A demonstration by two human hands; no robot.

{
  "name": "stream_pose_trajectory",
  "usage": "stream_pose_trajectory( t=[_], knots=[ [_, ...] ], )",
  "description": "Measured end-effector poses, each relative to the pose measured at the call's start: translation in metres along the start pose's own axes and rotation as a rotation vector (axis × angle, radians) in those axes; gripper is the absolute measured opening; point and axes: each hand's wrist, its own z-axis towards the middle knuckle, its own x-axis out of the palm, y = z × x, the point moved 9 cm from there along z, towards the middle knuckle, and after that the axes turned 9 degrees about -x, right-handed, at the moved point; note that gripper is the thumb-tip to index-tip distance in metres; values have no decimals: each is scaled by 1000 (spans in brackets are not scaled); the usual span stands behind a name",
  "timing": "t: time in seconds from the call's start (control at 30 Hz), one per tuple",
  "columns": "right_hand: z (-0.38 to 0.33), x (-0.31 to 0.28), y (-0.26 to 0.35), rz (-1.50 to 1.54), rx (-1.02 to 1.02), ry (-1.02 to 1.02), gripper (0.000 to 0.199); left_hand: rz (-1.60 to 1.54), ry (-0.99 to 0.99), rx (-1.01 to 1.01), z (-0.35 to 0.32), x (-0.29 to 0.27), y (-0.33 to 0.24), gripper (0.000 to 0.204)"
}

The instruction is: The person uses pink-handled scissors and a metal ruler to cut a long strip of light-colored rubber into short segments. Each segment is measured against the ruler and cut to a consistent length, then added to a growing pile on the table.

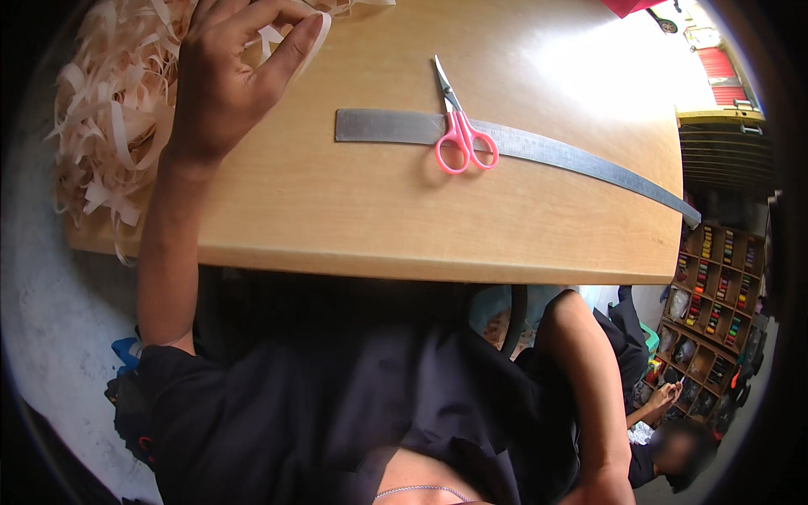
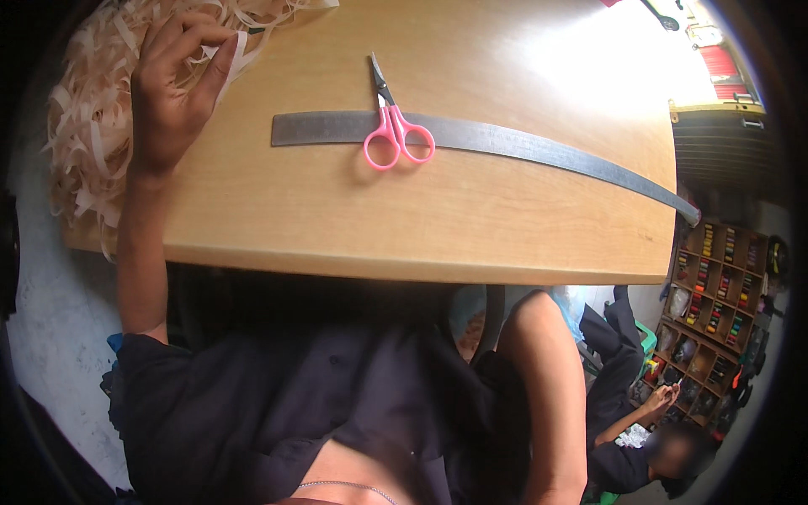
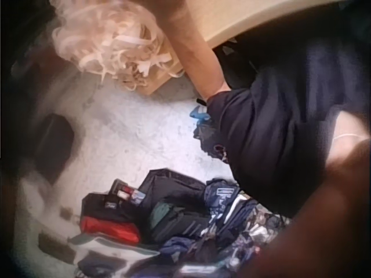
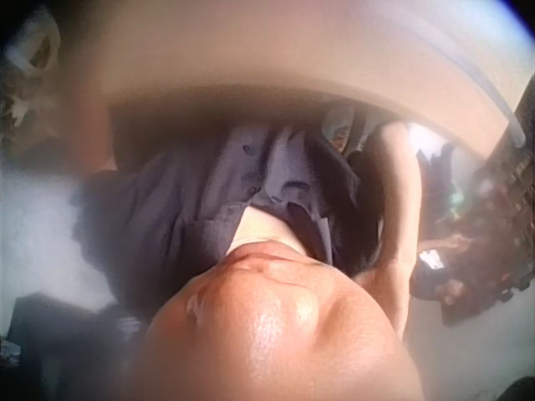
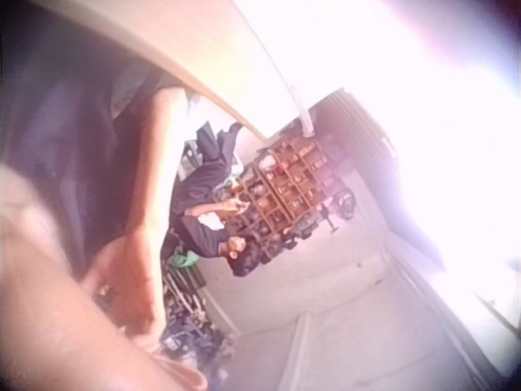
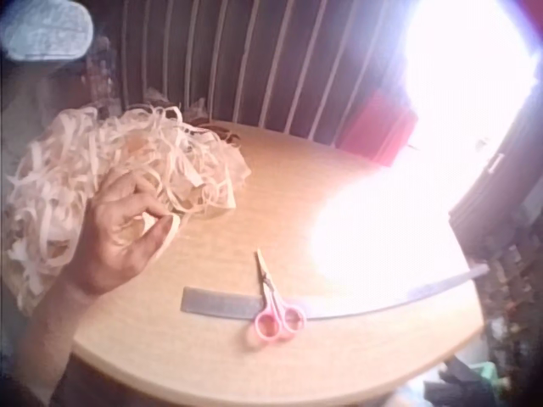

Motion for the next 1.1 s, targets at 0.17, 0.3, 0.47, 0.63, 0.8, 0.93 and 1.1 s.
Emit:
stream_pose_trajectory(
  t=[0.17,0.3,0.47,0.63,0.8,0.93,1.1],
  knots=[
    [-5,-2,2,-34,5,32,68,-156,63,-84,-1,7,9,8],
    [-10,-3,-7,-181,33,144,65,-262,89,-196,-4,11,15,12],
    [-42,37,-58,731,339,571,58,-260,195,-233,5,17,5,18],
    [-105,107,-116,23,697,366,19,-319,217,22,24,27,-33,12],
    [-183,254,-138,477,1041,734,15,-204,223,144,30,49,-37,18],
    [-197,293,-117,600,1187,606,41,-314,249,4,16,51,-21,19],
    [-197,296,-102,802,1226,502,27,-371,292,55,14,45,-31,20]
  ],
)
